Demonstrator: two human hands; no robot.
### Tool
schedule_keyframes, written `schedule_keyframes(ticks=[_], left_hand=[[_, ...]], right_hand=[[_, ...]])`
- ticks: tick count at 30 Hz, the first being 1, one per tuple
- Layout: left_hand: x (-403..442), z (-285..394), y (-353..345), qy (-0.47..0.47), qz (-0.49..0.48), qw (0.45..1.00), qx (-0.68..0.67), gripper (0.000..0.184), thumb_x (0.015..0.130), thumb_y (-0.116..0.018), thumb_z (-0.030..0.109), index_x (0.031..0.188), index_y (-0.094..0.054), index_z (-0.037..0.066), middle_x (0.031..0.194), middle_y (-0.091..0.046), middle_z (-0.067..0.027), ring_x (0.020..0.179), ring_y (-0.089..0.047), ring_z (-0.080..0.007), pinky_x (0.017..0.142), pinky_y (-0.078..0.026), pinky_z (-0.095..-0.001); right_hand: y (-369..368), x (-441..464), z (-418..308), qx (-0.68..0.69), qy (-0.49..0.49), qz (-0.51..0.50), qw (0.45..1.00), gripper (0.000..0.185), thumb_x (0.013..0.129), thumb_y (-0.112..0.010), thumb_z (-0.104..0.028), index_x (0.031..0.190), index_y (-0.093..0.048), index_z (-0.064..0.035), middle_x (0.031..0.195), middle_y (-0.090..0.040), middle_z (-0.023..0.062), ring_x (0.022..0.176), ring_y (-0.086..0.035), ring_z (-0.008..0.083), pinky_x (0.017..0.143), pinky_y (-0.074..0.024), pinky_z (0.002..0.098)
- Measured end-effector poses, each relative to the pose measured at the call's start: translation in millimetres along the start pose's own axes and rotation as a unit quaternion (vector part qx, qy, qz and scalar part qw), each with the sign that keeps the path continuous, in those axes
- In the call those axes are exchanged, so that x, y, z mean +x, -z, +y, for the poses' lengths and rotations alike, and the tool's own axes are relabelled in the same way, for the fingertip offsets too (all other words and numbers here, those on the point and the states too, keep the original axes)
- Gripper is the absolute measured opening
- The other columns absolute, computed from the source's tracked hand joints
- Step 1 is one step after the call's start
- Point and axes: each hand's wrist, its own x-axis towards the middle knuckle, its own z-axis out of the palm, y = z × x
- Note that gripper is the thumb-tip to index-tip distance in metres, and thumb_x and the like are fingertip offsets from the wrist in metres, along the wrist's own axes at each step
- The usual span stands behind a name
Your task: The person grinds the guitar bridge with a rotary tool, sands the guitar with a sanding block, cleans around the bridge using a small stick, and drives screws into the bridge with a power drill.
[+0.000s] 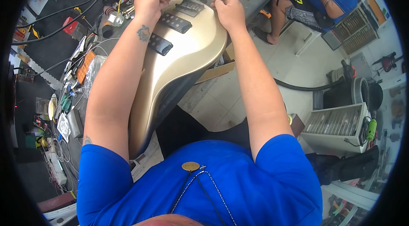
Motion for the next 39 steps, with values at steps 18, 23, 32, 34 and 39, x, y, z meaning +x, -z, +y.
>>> schedule_keyframes(ticks=[18, 23, 32, 34, 39], left_hand=[[3, 4, 3, 0.000, 0.034, 0.999, -0.004, 0.031, 0.095, -0.089, 0.019, 0.105, -0.069, -0.003, 0.093, -0.063, -0.0081, 0.074, -0.061, -0.0161, 0.085, -0.073, -0.0442], [5, 3, 3, -0.003, 0.042, 0.999, -0.012, 0.033, 0.095, -0.088, 0.018, 0.106, -0.067, -0.006, 0.097, -0.064, -0.0104, 0.077, -0.065, -0.0186, 0.082, -0.074, -0.0423], [4, 3, 2, 0.000, 0.032, 0.999, -0.004, 0.032, 0.094, -0.089, 0.020, 0.102, -0.069, -0.004, 0.092, -0.062, -0.0079, 0.073, -0.060, -0.0164, 0.085, -0.073, -0.0436], [2, 3, 2, 0.000, 0.026, 1.000, -0.003, 0.032, 0.095, -0.089, 0.020, 0.102, -0.069, -0.004, 0.093, -0.062, -0.0080, 0.074, -0.060, -0.0162, 0.085, -0.073, -0.0433], [0, 3, -2, 0.001, 0.025, 1.000, 0.015, 0.032, 0.095, -0.089, 0.021, 0.103, -0.069, -0.004, 0.093, -0.061, -0.0069, 0.073, -0.059, -0.0154, 0.085, -0.073, -0.0429]], right_hand=[[0, 2, 2, 0.006, -0.001, -0.002, 1.000, 0.031, 0.096, -0.059, -0.018, 0.112, -0.079, -0.0001, 0.105, -0.084, 0.0129, 0.100, -0.080, 0.0217, 0.093, -0.0589, 0.0349], [-1, 2, 3, 0.004, -0.006, -0.004, 1.000, 0.030, 0.097, -0.059, -0.018, 0.112, -0.079, -0.0002, 0.105, -0.084, 0.0128, 0.100, -0.080, 0.0216, 0.093, -0.0589, 0.0350], [0, -1, -4, 0.001, -0.005, -0.008, 1.000, 0.029, 0.097, -0.059, -0.017, 0.112, -0.078, 0.0004, 0.105, -0.084, 0.0125, 0.100, -0.080, 0.0213, 0.093, -0.0590, 0.0347], [0, -1, -4, -0.003, -0.001, -0.008, 1.000, 0.029, 0.097, -0.059, -0.016, 0.112, -0.078, 0.0006, 0.105, -0.084, 0.0125, 0.100, -0.079, 0.0211, 0.093, -0.0590, 0.0346], [0, -2, -5, 0.007, -0.009, -0.008, 1.000, 0.029, 0.097, -0.059, -0.016, 0.112, -0.078, 0.0006, 0.105, -0.084, 0.0122, 0.099, -0.079, 0.0208, 0.092, -0.0588, 0.0342]])
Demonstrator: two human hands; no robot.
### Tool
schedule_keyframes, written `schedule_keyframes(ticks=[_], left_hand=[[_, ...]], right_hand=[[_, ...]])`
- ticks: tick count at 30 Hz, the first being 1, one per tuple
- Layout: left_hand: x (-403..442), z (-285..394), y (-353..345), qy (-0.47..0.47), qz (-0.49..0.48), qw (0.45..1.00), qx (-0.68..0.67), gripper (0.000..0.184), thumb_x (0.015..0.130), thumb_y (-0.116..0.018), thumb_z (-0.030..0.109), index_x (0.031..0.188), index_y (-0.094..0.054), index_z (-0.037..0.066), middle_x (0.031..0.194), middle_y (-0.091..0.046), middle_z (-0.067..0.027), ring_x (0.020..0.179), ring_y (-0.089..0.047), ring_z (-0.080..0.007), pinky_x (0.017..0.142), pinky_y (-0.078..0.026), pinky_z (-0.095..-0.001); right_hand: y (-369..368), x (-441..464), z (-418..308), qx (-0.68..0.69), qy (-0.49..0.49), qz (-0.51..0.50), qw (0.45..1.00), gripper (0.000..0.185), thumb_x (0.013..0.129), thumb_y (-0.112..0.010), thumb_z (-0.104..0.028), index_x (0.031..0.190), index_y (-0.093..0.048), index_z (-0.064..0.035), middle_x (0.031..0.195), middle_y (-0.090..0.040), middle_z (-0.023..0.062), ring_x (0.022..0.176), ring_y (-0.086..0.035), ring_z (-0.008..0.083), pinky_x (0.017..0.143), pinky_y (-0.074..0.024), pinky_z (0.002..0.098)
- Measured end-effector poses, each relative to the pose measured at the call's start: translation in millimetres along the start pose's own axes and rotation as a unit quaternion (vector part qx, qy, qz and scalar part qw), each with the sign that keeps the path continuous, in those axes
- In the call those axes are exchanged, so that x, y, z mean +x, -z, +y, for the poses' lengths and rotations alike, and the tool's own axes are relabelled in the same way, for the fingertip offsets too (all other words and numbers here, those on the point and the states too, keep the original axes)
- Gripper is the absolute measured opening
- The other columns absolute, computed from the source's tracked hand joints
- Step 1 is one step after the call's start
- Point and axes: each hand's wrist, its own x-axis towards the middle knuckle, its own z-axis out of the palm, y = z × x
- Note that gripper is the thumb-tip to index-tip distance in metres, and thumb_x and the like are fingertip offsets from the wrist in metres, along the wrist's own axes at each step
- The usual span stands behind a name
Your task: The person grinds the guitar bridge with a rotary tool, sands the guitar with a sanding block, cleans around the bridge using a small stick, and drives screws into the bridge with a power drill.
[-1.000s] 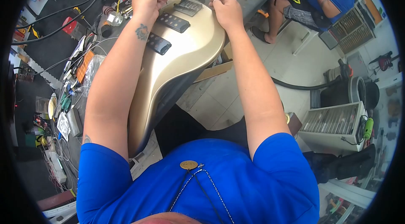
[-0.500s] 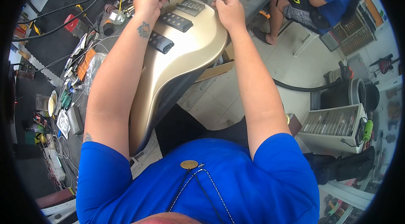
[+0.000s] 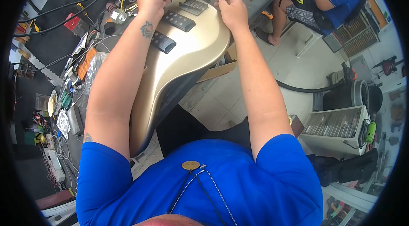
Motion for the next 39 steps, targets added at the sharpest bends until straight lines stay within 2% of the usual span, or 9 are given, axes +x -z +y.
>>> schedule_keyframes(ticks=[15, 18, 21, 33, 39], left_hand=[[-18, -2, -11, 0.014, -0.073, 0.997, 0.002, 0.035, 0.096, -0.088, 0.023, 0.105, -0.069, -0.005, 0.093, -0.063, -0.0062, 0.069, -0.057, -0.0124, 0.083, -0.073, -0.0424], [-20, -4, -13, 0.005, -0.093, 0.996, 0.006, 0.033, 0.096, -0.087, 0.022, 0.102, -0.068, -0.003, 0.087, -0.062, -0.0045, 0.066, -0.059, -0.0119, 0.074, -0.073, -0.0393], [-21, -5, -15, 0.009, -0.094, 0.996, 0.006, 0.031, 0.096, -0.088, 0.023, 0.104, -0.071, -0.002, 0.092, -0.066, -0.0045, 0.068, -0.057, -0.0116, 0.080, -0.071, -0.0404], [-23, -7, -17, 0.014, -0.120, 0.993, 0.007, 0.030, 0.098, -0.087, 0.023, 0.104, -0.072, -0.002, 0.093, -0.067, -0.0033, 0.068, -0.057, -0.0102, 0.082, -0.071, -0.0412], [-25, 1, -16, 0.001, -0.050, 0.999, 0.005, 0.032, 0.097, -0.087, 0.022, 0.104, -0.070, -0.004, 0.090, -0.063, -0.0053, 0.071, -0.058, -0.0122, 0.085, -0.073, -0.0417]], right_hand=[[-1, 4, 7, -0.004, 0.008, 0.002, 1.000, 0.031, 0.095, -0.059, -0.018, 0.112, -0.079, -0.0004, 0.104, -0.084, 0.0115, 0.098, -0.079, 0.0205, 0.091, -0.0581, 0.0345], [-1, 2, 5, -0.006, 0.007, 0.007, 1.000, 0.032, 0.095, -0.059, -0.019, 0.111, -0.079, -0.0007, 0.104, -0.084, 0.0117, 0.098, -0.079, 0.0211, 0.091, -0.0581, 0.0348], [-1, 2, 5, -0.009, 0.009, 0.011, 1.000, 0.032, 0.095, -0.059, -0.019, 0.111, -0.079, -0.0009, 0.104, -0.084, 0.0116, 0.098, -0.079, 0.0215, 0.091, -0.0581, 0.0351], [-1, 2, 5, -0.016, 0.013, 0.014, 1.000, 0.032, 0.095, -0.060, -0.020, 0.111, -0.080, -0.0012, 0.104, -0.084, 0.0113, 0.099, -0.078, 0.0223, 0.093, -0.0580, 0.0358], [-1, 2, 5, -0.007, 0.008, 0.012, 1.000, 0.032, 0.095, -0.059, -0.019, 0.111, -0.079, -0.0008, 0.104, -0.084, 0.0116, 0.099, -0.078, 0.0215, 0.093, -0.0580, 0.0353]])
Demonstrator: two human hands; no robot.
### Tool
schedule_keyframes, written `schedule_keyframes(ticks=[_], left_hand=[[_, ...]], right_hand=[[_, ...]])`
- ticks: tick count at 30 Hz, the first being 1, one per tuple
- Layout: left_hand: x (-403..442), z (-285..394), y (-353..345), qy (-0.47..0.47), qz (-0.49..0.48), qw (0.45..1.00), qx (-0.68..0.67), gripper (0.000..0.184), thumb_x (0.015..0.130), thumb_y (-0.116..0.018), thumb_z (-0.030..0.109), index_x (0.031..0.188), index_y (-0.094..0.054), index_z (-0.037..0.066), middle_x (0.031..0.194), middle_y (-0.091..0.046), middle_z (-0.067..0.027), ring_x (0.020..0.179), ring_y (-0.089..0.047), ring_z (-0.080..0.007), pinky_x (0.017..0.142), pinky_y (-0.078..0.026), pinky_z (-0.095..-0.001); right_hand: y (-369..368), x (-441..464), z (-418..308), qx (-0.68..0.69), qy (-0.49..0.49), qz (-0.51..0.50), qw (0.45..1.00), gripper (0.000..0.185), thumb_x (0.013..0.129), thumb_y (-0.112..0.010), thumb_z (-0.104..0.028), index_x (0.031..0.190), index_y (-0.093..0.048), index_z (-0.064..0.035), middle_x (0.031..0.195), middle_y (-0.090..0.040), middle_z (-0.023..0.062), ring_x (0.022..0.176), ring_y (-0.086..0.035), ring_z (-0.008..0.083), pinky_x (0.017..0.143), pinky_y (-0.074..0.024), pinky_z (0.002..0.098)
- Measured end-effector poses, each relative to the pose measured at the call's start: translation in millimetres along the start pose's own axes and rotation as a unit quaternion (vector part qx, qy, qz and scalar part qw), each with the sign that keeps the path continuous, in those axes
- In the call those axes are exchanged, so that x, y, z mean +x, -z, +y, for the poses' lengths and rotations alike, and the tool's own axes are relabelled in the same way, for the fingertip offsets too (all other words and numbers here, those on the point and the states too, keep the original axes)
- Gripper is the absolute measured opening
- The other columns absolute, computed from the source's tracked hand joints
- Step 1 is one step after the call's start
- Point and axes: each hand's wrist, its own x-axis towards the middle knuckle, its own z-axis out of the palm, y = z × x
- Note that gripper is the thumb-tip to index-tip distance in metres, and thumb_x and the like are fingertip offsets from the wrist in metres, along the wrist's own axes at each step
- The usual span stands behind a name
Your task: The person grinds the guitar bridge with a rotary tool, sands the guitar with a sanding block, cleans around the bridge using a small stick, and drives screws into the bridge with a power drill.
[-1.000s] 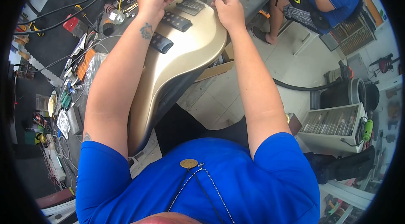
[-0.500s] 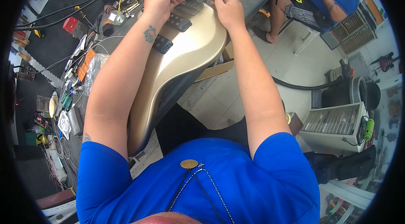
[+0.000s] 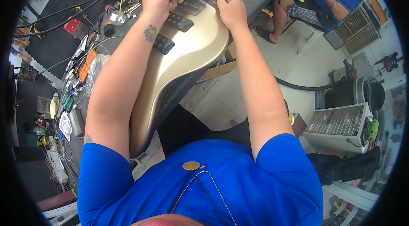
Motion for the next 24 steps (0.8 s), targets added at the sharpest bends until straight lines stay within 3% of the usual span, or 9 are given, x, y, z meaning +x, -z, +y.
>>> schedule_keyframes(ticks=[9, 12, 15, 19, 24], left_hand=[[20, 0, 18, -0.005, 0.052, 0.999, -0.001, 0.034, 0.095, -0.089, 0.021, 0.104, -0.068, -0.004, 0.091, -0.059, -0.0068, 0.075, -0.060, -0.0159, 0.085, -0.074, -0.0440], [23, 0, 18, -0.022, 0.110, 0.994, 0.008, 0.035, 0.095, -0.089, 0.019, 0.107, -0.067, -0.005, 0.092, -0.060, -0.0075, 0.075, -0.061, -0.0175, 0.085, -0.074, -0.0445], [28, 2, 31, -0.019, 0.107, 0.993, -0.055, 0.037, 0.092, -0.089, 0.018, 0.105, -0.066, -0.007, 0.094, -0.066, -0.0134, 0.076, -0.068, -0.0212, 0.074, -0.074, -0.0402], [33, 5, 36, -0.001, 0.126, 0.976, -0.180, 0.037, 0.092, -0.088, 0.021, 0.108, -0.065, -0.004, 0.088, -0.063, -0.0111, 0.067, -0.060, -0.0199, 0.071, -0.070, -0.0411], [32, 10, 39, 0.027, 0.126, 0.966, -0.222, 0.036, 0.091, -0.087, 0.024, 0.109, -0.065, 0.002, 0.092, -0.066, -0.0111, 0.069, -0.063, -0.0193, 0.063, -0.063, -0.0348]], right_hand=[[1, -1, -2, 0.013, -0.007, -0.005, 1.000, 0.031, 0.096, -0.059, -0.018, 0.112, -0.079, 0.0000, 0.104, -0.084, 0.0119, 0.099, -0.079, 0.0209, 0.092, -0.0585, 0.0347], [1, -2, -4, 0.004, -0.004, -0.006, 1.000, 0.031, 0.096, -0.059, -0.017, 0.112, -0.078, 0.0005, 0.104, -0.084, 0.0124, 0.100, -0.079, 0.0211, 0.093, -0.0587, 0.0348], [1, 0, -2, 0.008, -0.010, -0.008, 1.000, 0.031, 0.096, -0.059, -0.017, 0.113, -0.078, 0.0011, 0.105, -0.084, 0.0133, 0.100, -0.079, 0.0215, 0.093, -0.0588, 0.0348], [1, -3, -8, 0.016, -0.022, -0.011, 1.000, 0.031, 0.097, -0.059, -0.016, 0.114, -0.078, 0.0018, 0.106, -0.083, 0.0141, 0.101, -0.079, 0.0221, 0.094, -0.0587, 0.0350], [2, -2, -8, 0.004, -0.018, -0.015, 1.000, 0.030, 0.097, -0.059, -0.015, 0.113, -0.077, 0.0027, 0.106, -0.083, 0.0146, 0.100, -0.079, 0.0223, 0.094, -0.0590, 0.0355]])
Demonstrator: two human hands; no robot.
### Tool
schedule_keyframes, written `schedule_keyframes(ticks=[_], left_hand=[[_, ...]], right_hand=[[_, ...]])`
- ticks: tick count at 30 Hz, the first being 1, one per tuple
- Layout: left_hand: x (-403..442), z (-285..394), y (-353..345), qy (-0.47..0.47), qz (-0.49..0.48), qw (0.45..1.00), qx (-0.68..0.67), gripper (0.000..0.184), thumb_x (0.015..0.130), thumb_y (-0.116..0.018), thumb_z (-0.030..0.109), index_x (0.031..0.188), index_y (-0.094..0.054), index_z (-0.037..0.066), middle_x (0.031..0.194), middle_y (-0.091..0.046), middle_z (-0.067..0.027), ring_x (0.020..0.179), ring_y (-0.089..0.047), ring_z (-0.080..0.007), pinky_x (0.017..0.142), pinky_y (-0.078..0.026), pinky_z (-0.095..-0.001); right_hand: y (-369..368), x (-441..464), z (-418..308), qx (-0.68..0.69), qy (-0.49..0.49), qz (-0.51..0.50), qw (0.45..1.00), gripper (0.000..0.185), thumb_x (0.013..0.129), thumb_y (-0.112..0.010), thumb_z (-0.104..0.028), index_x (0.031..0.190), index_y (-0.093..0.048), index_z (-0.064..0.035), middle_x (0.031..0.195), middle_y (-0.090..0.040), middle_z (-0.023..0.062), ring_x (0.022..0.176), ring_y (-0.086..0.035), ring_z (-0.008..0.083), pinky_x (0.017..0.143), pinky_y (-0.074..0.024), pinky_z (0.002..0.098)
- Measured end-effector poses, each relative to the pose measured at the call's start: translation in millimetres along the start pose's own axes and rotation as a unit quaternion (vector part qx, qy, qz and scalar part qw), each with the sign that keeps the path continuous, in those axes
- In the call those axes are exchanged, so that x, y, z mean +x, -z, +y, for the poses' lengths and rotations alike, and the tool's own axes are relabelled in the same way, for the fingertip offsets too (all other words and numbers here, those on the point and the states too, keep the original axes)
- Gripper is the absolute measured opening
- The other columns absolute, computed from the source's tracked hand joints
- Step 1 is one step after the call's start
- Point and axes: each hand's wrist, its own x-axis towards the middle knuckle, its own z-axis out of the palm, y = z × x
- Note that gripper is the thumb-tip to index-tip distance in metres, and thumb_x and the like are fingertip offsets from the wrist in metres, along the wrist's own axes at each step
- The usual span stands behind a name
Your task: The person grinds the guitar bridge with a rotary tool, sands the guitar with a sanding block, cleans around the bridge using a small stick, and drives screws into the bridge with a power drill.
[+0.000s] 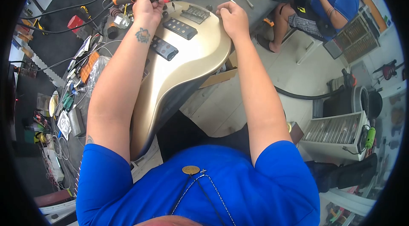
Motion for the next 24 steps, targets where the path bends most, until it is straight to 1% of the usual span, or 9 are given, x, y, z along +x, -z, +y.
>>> schedule_keyframes(ticks=[1, 4, 7, 10, 14, 17, 19, 22, 24], left_hand=[[-1, 1, 0, 0.000, -0.007, 1.000, -0.004, 0.036, 0.091, -0.087, 0.024, 0.109, -0.065, 0.003, 0.093, -0.067, -0.0110, 0.069, -0.063, -0.0190, 0.062, -0.062, -0.0337], [3, 1, 2, 0.019, -0.003, 1.000, 0.012, 0.035, 0.091, -0.087, 0.025, 0.110, -0.065, 0.005, 0.096, -0.068, -0.0106, 0.070, -0.065, -0.0185, 0.061, -0.061, -0.0336], [0, 2, 1, 0.026, -0.010, 1.000, 0.014, 0.033, 0.093, -0.086, 0.027, 0.110, -0.066, 0.007, 0.094, -0.070, -0.0075, 0.070, -0.066, -0.0167, 0.060, -0.058, -0.0316], [4, 7, 2, 0.044, -0.007, 0.999, -0.018, 0.034, 0.094, -0.085, 0.031, 0.111, -0.065, 0.009, 0.094, -0.072, -0.0055, 0.073, -0.068, -0.0163, 0.059, -0.054, -0.0298], [3, 15, 6, 0.030, -0.034, 0.998, -0.047, 0.036, 0.098, -0.082, 0.039, 0.112, -0.065, 0.012, 0.096, -0.074, -0.0043, 0.078, -0.073, -0.0172, 0.059, -0.050, -0.0293], [11, 14, 11, 0.040, -0.051, 0.996, -0.064, 0.036, 0.099, -0.080, 0.041, 0.113, -0.064, 0.012, 0.096, -0.074, -0.0042, 0.082, -0.075, -0.0182, 0.059, -0.051, -0.0300], [10, 11, 12, 0.048, -0.054, 0.995, -0.066, 0.035, 0.099, -0.079, 0.041, 0.114, -0.064, 0.013, 0.096, -0.074, -0.0033, 0.082, -0.075, -0.0178, 0.059, -0.050, -0.0296], [14, 7, 13, 0.036, -0.075, 0.994, -0.064, 0.033, 0.098, -0.080, 0.039, 0.114, -0.065, 0.014, 0.095, -0.074, -0.0015, 0.080, -0.074, -0.0165, 0.061, -0.050, -0.0289], [16, 3, 14, 0.038, -0.077, 0.995, -0.056, 0.032, 0.095, -0.084, 0.038, 0.112, -0.066, 0.016, 0.093, -0.073, 0.0000, 0.077, -0.071, -0.0149, 0.063, -0.050, -0.0299]], right_hand=[[0, 0, 0, -0.001, -0.002, -0.001, 1.000, 0.030, 0.097, -0.059, -0.014, 0.113, -0.077, 0.0029, 0.106, -0.083, 0.0147, 0.100, -0.079, 0.0223, 0.093, -0.0591, 0.0356], [-1, 3, 7, 0.033, -0.010, -0.015, 0.999, 0.025, 0.102, -0.058, -0.012, 0.115, -0.075, 0.0021, 0.104, -0.080, 0.0097, 0.094, -0.072, 0.0148, 0.087, -0.0570, 0.0307], [0, 4, 7, 0.023, -0.005, -0.017, 1.000, 0.025, 0.102, -0.058, -0.012, 0.115, -0.075, 0.0022, 0.104, -0.079, 0.0096, 0.094, -0.072, 0.0153, 0.086, -0.0569, 0.0308], [0, 4, 7, 0.024, -0.004, -0.011, 1.000, 0.029, 0.098, -0.059, -0.014, 0.112, -0.077, 0.0034, 0.102, -0.082, 0.0136, 0.096, -0.079, 0.0212, 0.092, -0.0594, 0.0354], [-1, 1, 2, 0.014, -0.003, -0.001, 1.000, 0.029, 0.098, -0.059, -0.014, 0.113, -0.077, 0.0029, 0.101, -0.082, 0.0133, 0.094, -0.078, 0.0202, 0.091, -0.0593, 0.0350], [0, 2, 5, 0.009, 0.003, -0.004, 1.000, 0.029, 0.098, -0.059, -0.014, 0.112, -0.077, 0.0027, 0.102, -0.082, 0.0131, 0.093, -0.077, 0.0195, 0.090, -0.0592, 0.0344], [0, 5, 7, 0.009, 0.007, -0.001, 1.000, 0.028, 0.097, -0.060, -0.014, 0.111, -0.077, 0.0029, 0.102, -0.082, 0.0122, 0.093, -0.077, 0.0191, 0.088, -0.0590, 0.0338], [1, 11, 1, 0.090, -0.041, -0.033, 0.995, 0.025, 0.096, -0.062, -0.013, 0.109, -0.077, 0.0025, 0.101, -0.081, 0.0099, 0.091, -0.075, 0.0182, 0.085, -0.0584, 0.0332], [3, 20, -13, 0.068, -0.050, -0.045, 0.995, 0.024, 0.100, -0.063, -0.015, 0.113, -0.076, -0.0009, 0.104, -0.080, 0.0077, 0.092, -0.072, 0.0145, 0.083, -0.0551, 0.0308]])
